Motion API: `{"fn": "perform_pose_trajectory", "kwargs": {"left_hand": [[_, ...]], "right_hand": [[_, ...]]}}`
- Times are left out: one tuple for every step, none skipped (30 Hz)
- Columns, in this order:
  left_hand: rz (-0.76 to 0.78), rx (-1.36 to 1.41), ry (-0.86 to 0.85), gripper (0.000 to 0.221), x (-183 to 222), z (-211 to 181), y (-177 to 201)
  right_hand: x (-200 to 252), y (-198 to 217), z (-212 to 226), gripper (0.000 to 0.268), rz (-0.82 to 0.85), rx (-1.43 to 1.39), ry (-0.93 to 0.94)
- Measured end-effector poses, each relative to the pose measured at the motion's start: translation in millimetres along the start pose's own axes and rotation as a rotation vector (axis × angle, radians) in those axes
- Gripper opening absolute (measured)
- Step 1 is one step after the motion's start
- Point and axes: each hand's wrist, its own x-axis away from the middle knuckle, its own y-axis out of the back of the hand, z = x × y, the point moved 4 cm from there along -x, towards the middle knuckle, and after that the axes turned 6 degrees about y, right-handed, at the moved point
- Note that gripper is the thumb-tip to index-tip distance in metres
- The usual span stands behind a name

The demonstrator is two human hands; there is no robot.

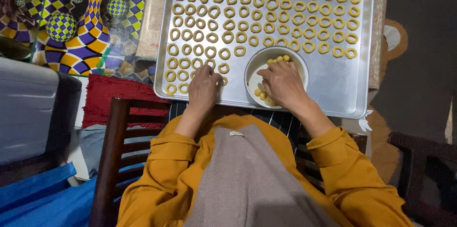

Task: Shaping dough into ring-shaped cookies and placing them on a baking tray

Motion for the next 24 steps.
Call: {"fn": "perform_pose_trajectory", "kwargs": {"left_hand": [[-0.009,-0.013,0.003,0.011,0,1,-2],[-0.018,-0.026,0.007,0.012,-1,1,-5],[-0.017,-0.026,0.007,0.012,-1,1,-7],[-0.02,-0.033,0.01,0.011,-1,2,-8],[-0.024,-0.041,0.014,0.011,-2,3,-10],[-0.023,-0.041,0.015,0.011,-2,3,-9],[-0.024,-0.036,0.015,0.01,-2,2,-9],[-0.025,-0.03,0.015,0.009,-2,2,-8],[-0.026,-0.03,0.014,0.009,-2,2,-10],[-0.025,-0.022,0.016,0.009,-1,2,-11],[-0.024,-0.015,0.022,0.008,0,3,-12],[-0.023,-0.016,0.023,0.008,0,1,-10],[-0.014,-0.013,0.02,0.007,-1,-1,-8],[-0.005,-0.01,0.016,0.007,-2,-4,-6],[-0.007,-0.009,0.016,0.007,-2,-2,-9],[-0.003,-0.005,0.018,0.006,-3,0,-12],[0.001,-0.001,0.02,0.006,-2,2,-15],[0.002,0.0,0.02,0.006,-3,0,-14],[-0.002,0.003,0.025,0.007,-2,0,-12],[-0.006,0.007,0.03,0.008,-2,-1,-10],[-0.006,0.008,0.029,0.008,-1,-4,-2],[-0.009,0.087,0.067,0.015,0,-6,6],[-0.011,0.164,0.104,0.024,2,-8,14],[-0.011,0.164,0.103,0.024,-3,-13,12]], "right_hand": [[0,1,0,0.021,-0.014,-0.007,0.003],[0,2,0,0.02,-0.029,-0.014,0.007],[0,2,0,0.02,-0.027,-0.015,0.006],[1,2,0,0.02,-0.041,-0.009,0.012],[0,2,0,0.019,-0.055,-0.002,0.018],[0,3,1,0.019,-0.054,-0.003,0.018],[-1,5,1,0.019,-0.057,-0.006,0.021],[-1,6,2,0.018,-0.06,-0.009,0.024],[-1,6,1,0.018,-0.061,-0.008,0.024],[0,5,1,0.019,-0.065,-0.007,0.024],[0,5,1,0.019,-0.069,-0.008,0.025],[0,5,2,0.019,-0.068,-0.009,0.026],[-1,5,1,0.019,-0.071,-0.011,0.024],[-2,6,1,0.019,-0.074,-0.013,0.022],[-2,7,1,0.019,-0.074,-0.012,0.022],[-3,8,2,0.019,-0.076,-0.018,0.014],[-2,8,2,0.019,-0.077,-0.026,0.006],[-3,13,2,0.019,-0.077,-0.025,0.005],[-4,15,1,0.025,-0.036,-0.093,-0.038],[-5,17,0,0.032,0.005,-0.162,-0.082],[-6,18,0,0.032,0.005,-0.16,-0.082],[-6,19,-5,0.033,-0.036,-0.377,-0.211],[-6,19,-9,0.036,-0.079,-0.594,-0.341],[-5,15,-8,0.036,-0.079,-0.594,-0.342]]}}
